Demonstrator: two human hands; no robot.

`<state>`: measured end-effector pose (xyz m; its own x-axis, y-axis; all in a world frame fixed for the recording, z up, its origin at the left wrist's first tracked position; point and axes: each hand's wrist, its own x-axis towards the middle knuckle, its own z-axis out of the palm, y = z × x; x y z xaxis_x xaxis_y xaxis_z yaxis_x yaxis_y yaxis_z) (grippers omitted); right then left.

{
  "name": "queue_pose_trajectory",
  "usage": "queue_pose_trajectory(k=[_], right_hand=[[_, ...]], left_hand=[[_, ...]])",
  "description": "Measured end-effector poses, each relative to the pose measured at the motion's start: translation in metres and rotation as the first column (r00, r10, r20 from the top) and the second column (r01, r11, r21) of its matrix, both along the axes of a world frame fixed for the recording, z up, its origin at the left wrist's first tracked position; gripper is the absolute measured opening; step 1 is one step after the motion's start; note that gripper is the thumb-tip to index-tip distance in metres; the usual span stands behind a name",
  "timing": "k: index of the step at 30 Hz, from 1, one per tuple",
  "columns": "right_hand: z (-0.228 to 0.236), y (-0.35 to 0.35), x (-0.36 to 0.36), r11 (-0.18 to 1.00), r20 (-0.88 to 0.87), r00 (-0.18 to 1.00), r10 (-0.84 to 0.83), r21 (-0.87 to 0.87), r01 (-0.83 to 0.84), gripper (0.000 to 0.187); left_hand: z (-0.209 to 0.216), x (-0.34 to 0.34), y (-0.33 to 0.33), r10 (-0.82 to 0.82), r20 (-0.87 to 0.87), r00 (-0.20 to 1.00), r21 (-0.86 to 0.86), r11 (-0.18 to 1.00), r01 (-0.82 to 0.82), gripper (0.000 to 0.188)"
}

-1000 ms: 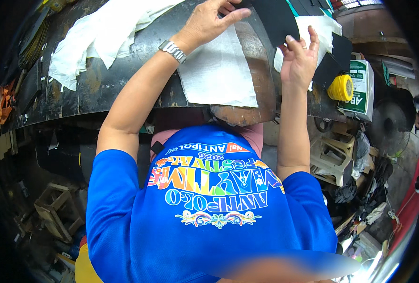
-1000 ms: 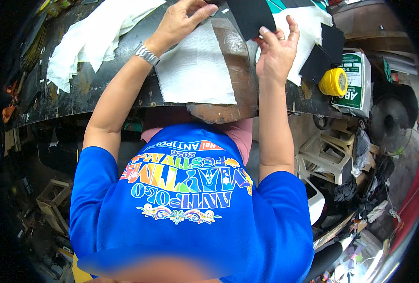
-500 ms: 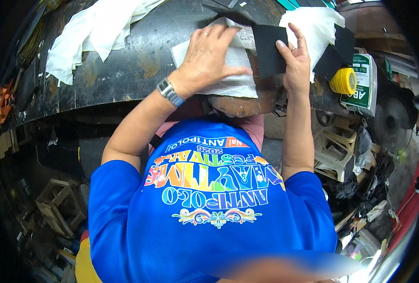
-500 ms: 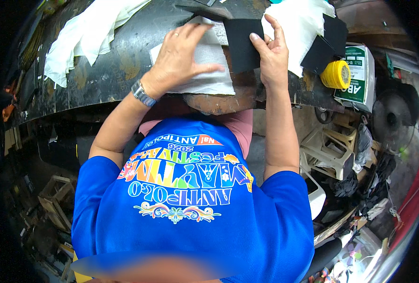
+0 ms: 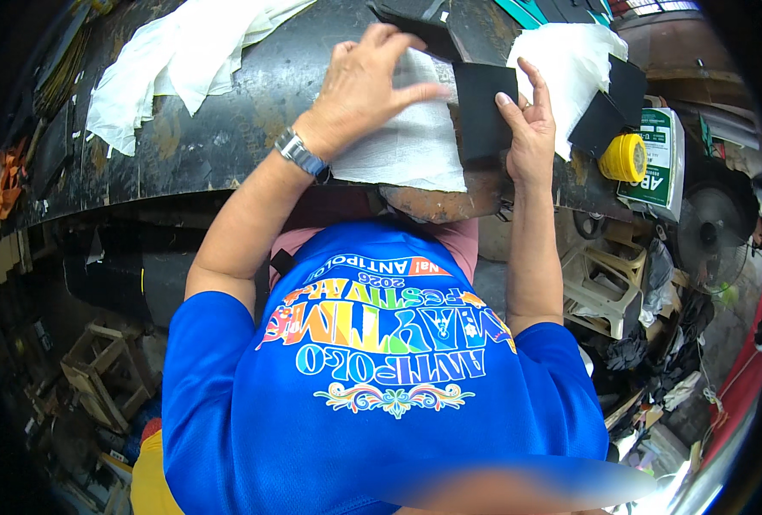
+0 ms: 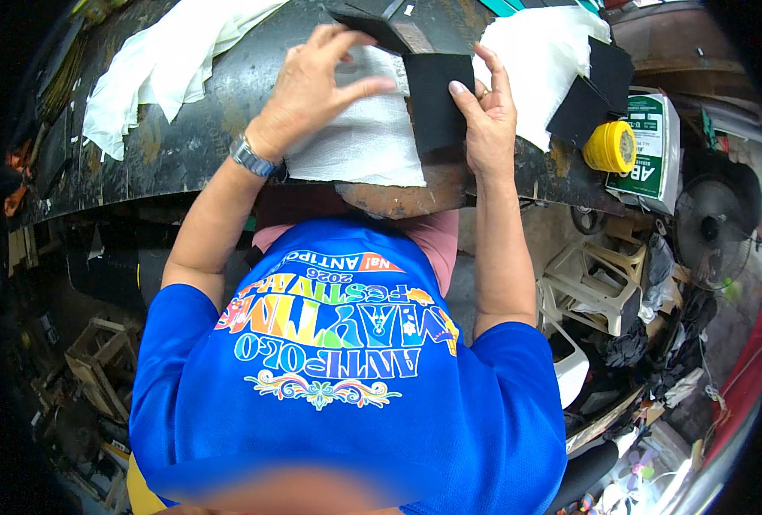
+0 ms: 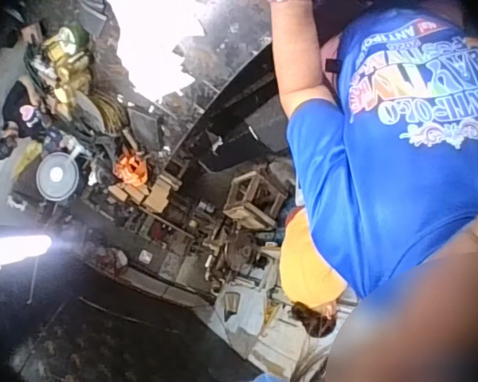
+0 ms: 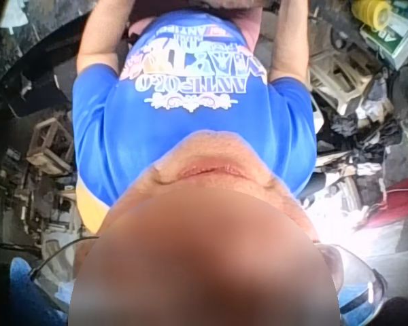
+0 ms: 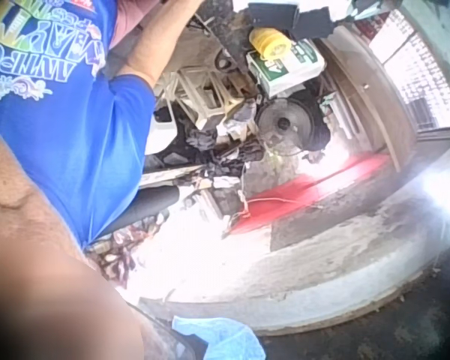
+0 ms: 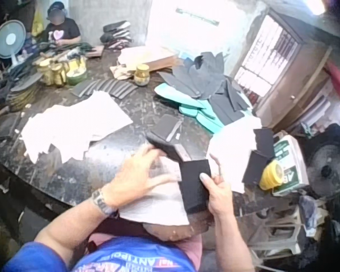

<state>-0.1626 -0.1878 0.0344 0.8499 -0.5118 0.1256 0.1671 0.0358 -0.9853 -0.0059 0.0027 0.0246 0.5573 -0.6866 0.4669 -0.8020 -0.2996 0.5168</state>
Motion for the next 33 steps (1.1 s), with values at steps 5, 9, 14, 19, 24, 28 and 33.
queue_pose_trajectory(k=[5, 9, 14, 19, 24, 28, 33], right_hand=[[0.021, 0.004, 0.015, 0.897, 0.068, 0.988, 0.139, -0.431, -0.097, 0.061], [0.026, 0.009, 0.028, 0.828, 0.105, 0.974, 0.2, -0.549, -0.111, 0.059], [0.024, 0.01, 0.019, 0.906, 0.137, 0.988, 0.075, -0.424, -0.01, 0.06], [0.02, 0.006, 0.018, 0.991, 0.216, 0.976, 0.022, -0.131, 0.007, 0.06], [0.018, 0.0, 0.012, 1.0, 0.208, 0.978, 0.003, -0.03, 0.003, 0.061], [0.005, -0.001, 0.002, 0.999, 0.001, 0.999, 0.048, 0.001, -0.048, 0.057], [-0.016, 0.003, 0.003, 0.999, -0.099, 0.995, 0.028, -0.031, -0.031, 0.056]], left_hand=[[0.02, 0.022, -0.022, -0.103, -0.695, 0.712, -0.196, 0.979, -0.05, 0.037], [0.018, 0.039, -0.027, -0.445, -0.815, 0.371, -0.483, 0.876, -0.012, 0.037], [0.005, 0.058, -0.025, -0.595, -0.76, 0.263, -0.645, 0.739, -0.195, 0.038], [-0.001, 0.052, -0.023, -0.371, -0.471, 0.8, -0.471, 0.873, 0.127, 0.05], [0.004, 0.048, -0.014, -0.104, -0.037, 0.994, -0.291, 0.953, 0.089, 0.063], [0.003, 0.024, -0.007, -0.213, 0.061, 0.975, -0.18, 0.959, 0.221, 0.031], [-0.019, -0.028, 0.01, -0.265, -0.041, 0.963, -0.018, 0.964, 0.265, 0.029]])
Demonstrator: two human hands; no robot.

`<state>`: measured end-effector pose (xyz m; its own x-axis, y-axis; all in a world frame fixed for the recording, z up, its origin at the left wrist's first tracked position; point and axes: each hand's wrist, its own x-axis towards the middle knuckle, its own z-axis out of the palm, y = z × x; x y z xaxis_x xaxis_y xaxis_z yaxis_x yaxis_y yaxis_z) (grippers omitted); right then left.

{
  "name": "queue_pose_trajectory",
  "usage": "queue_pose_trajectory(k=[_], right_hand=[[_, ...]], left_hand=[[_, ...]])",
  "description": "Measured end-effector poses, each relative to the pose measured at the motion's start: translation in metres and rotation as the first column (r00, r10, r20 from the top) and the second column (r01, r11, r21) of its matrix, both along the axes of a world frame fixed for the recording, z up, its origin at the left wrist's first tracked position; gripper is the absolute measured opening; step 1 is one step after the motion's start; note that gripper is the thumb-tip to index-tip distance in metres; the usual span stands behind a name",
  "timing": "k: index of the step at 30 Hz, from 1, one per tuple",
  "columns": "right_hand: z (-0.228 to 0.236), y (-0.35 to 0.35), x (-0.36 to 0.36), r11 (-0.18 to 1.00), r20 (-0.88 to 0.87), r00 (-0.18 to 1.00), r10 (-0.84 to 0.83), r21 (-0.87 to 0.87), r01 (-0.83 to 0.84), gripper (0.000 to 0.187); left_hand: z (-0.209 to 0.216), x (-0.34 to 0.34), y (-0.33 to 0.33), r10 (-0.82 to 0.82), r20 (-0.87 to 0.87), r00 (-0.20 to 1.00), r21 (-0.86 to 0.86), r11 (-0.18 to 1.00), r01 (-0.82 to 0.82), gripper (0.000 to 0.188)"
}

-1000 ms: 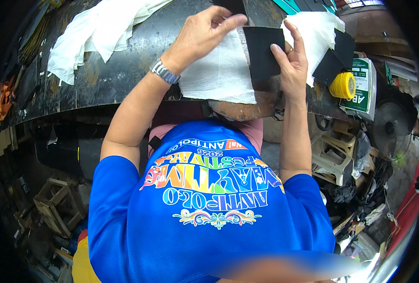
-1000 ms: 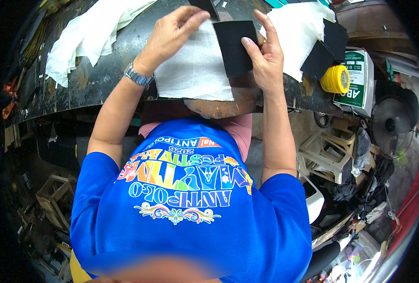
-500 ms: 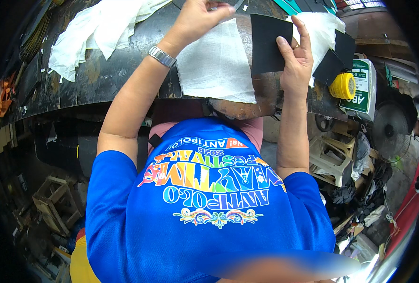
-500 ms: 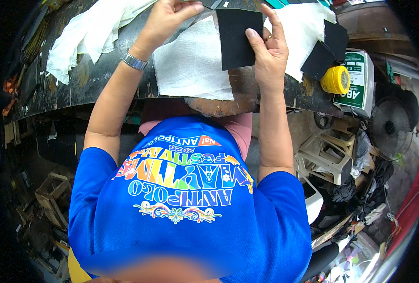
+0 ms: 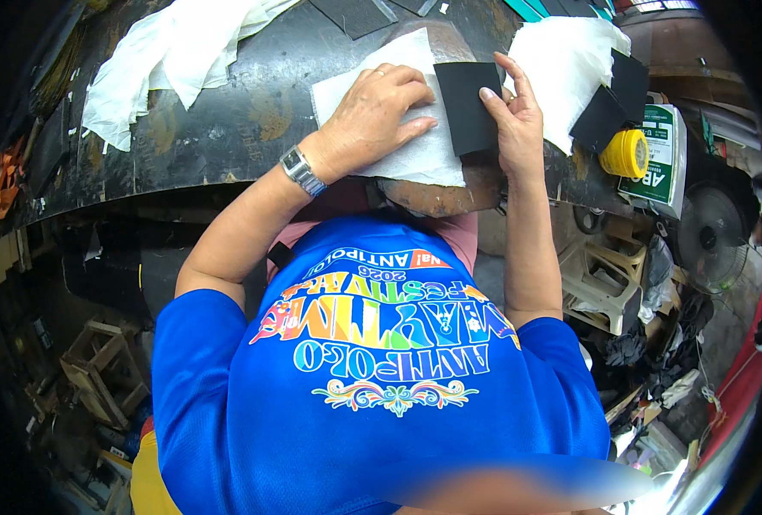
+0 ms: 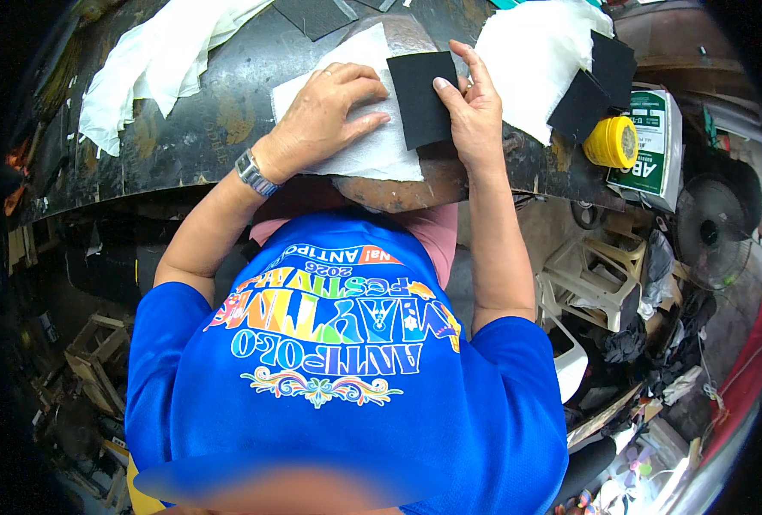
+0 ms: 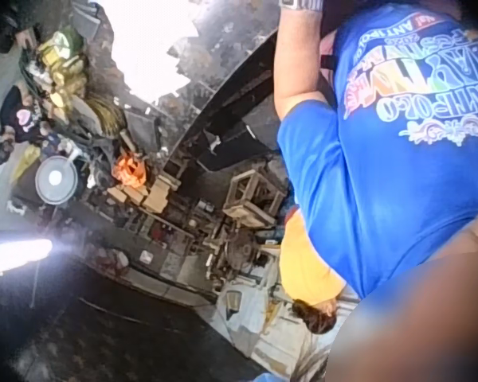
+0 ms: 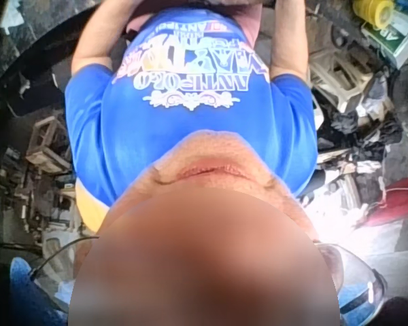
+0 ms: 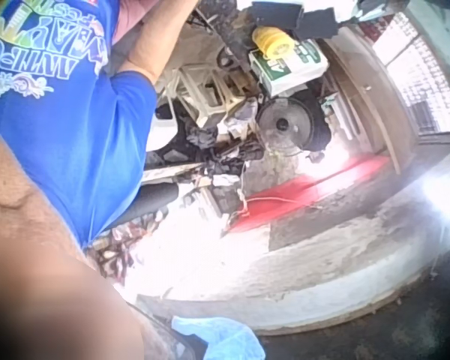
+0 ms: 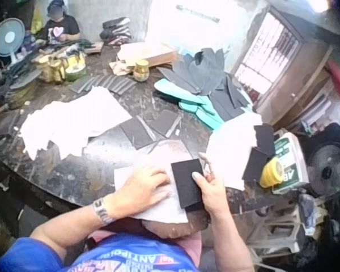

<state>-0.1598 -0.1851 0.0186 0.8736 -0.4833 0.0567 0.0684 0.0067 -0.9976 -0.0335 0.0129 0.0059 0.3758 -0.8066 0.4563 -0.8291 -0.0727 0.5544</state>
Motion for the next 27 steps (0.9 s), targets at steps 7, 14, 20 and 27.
queue_pose_trajectory(k=[7, 14, 20, 27], right_hand=[[-0.0006, 0.0031, 0.0046, 0.995, -0.031, 0.999, -0.023, -0.102, 0.02, 0.054], [-0.0019, 0.007, 0.007, 0.989, -0.039, 0.997, -0.072, -0.134, 0.066, 0.051], [-0.0033, 0.0046, 0.0078, 0.964, -0.102, 0.991, -0.091, -0.26, 0.061, 0.049], [0.001, -0.0023, 0.0096, 0.94, -0.202, 0.976, -0.076, -0.342, 0.002, 0.049]], left_hand=[[-0.0093, -0.0007, 0.0011, 0.025, 0.005, 1.0, -0.047, 0.999, -0.025, 0.026], [-0.0101, -0.0025, -0.0034, 0.062, 0.021, 0.998, -0.055, 0.997, -0.06, 0.034], [-0.0135, -0.0039, -0.0066, 0.097, 0.099, 0.99, -0.085, 0.992, -0.089, 0.042], [-0.013, -0.0045, -0.0057, 0.063, 0.147, 0.987, 0.047, 0.996, -0.071, 0.05]])
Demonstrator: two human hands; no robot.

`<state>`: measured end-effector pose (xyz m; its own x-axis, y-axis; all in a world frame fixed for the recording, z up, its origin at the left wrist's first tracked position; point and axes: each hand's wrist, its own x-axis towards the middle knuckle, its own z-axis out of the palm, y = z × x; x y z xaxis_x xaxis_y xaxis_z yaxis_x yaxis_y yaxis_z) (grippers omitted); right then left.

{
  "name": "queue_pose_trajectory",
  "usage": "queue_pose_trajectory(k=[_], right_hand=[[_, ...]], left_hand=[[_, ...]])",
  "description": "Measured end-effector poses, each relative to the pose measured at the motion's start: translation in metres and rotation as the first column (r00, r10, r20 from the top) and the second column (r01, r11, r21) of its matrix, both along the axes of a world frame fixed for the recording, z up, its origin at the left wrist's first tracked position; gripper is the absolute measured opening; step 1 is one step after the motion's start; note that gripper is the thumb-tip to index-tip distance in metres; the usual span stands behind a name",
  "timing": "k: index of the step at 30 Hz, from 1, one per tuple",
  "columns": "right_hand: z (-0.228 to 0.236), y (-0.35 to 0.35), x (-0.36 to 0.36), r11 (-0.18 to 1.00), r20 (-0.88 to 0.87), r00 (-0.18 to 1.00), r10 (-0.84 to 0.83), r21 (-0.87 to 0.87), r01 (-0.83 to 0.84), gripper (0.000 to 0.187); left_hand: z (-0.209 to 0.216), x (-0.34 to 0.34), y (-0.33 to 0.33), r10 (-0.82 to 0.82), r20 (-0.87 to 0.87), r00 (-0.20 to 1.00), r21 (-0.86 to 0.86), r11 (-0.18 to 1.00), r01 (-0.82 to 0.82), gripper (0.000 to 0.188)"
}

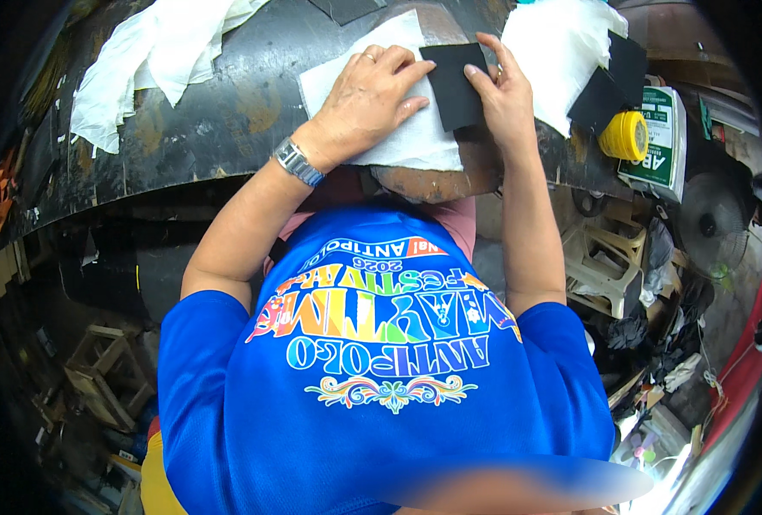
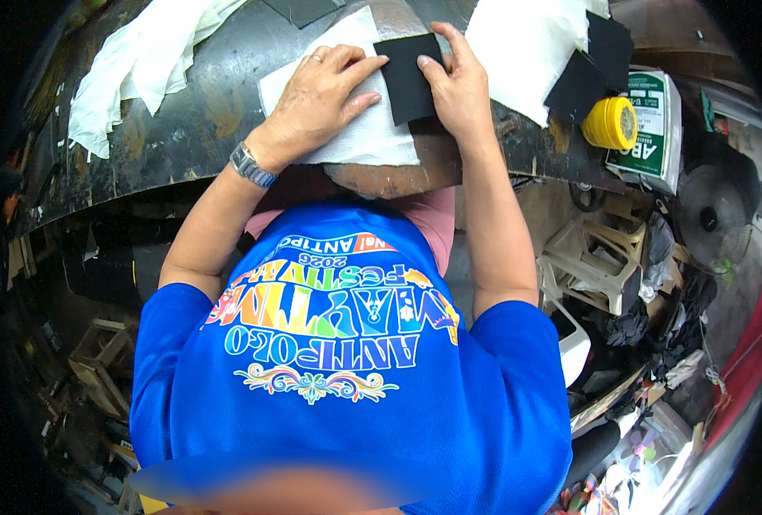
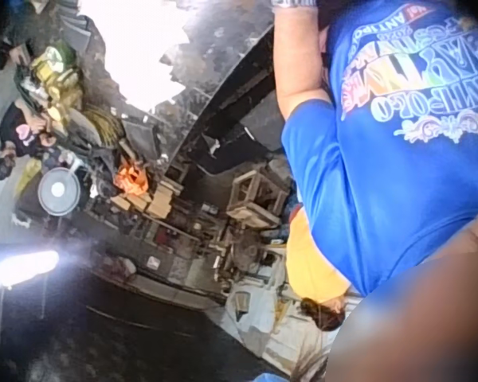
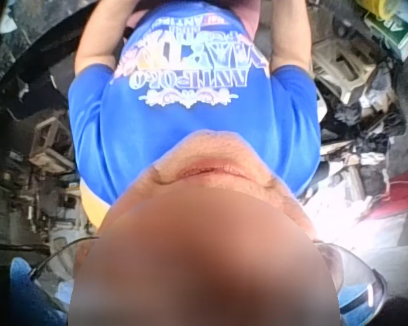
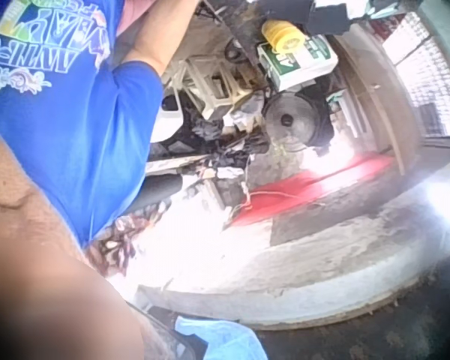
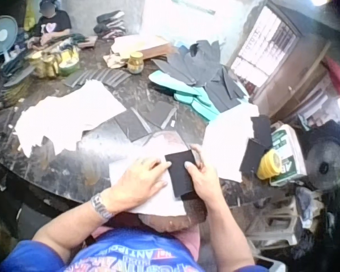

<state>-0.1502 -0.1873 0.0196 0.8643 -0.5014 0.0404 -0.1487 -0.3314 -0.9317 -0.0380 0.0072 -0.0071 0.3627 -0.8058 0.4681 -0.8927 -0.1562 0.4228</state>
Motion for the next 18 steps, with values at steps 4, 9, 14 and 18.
queue_pose_trajectory(k=[4, 9, 14, 18], right_hand=[[0.008, -0.01, -0.002, 0.991, -0.065, 0.996, 0.055, 0.124, -0.047, 0.062], [0.016, -0.016, -0.003, 0.929, -0.122, 0.983, 0.14, 0.359, -0.088, 0.093], [0.017, -0.012, -0.002, 0.933, -0.072, 0.99, 0.12, 0.35, -0.088, 0.093], [0.017, -0.009, -0.002, 0.948, -0.082, 0.991, 0.109, 0.309, -0.079, 0.093]], left_hand=[[0.001, 0.001, 0.001, -0.01, 0.014, 1.0, 0.041, 0.999, 0.009, 0.06], [0.005, -0.004, 0.004, 0.001, -0.004, 1.0, 0.092, 0.996, -0.001, 0.085], [0.006, -0.007, 0.004, 0.013, -0.012, 1.0, 0.103, 0.995, -0.012, 0.099], [0.006, -0.007, 0.004, 0.013, -0.013, 1.0, 0.109, 0.994, -0.012, 0.101]])
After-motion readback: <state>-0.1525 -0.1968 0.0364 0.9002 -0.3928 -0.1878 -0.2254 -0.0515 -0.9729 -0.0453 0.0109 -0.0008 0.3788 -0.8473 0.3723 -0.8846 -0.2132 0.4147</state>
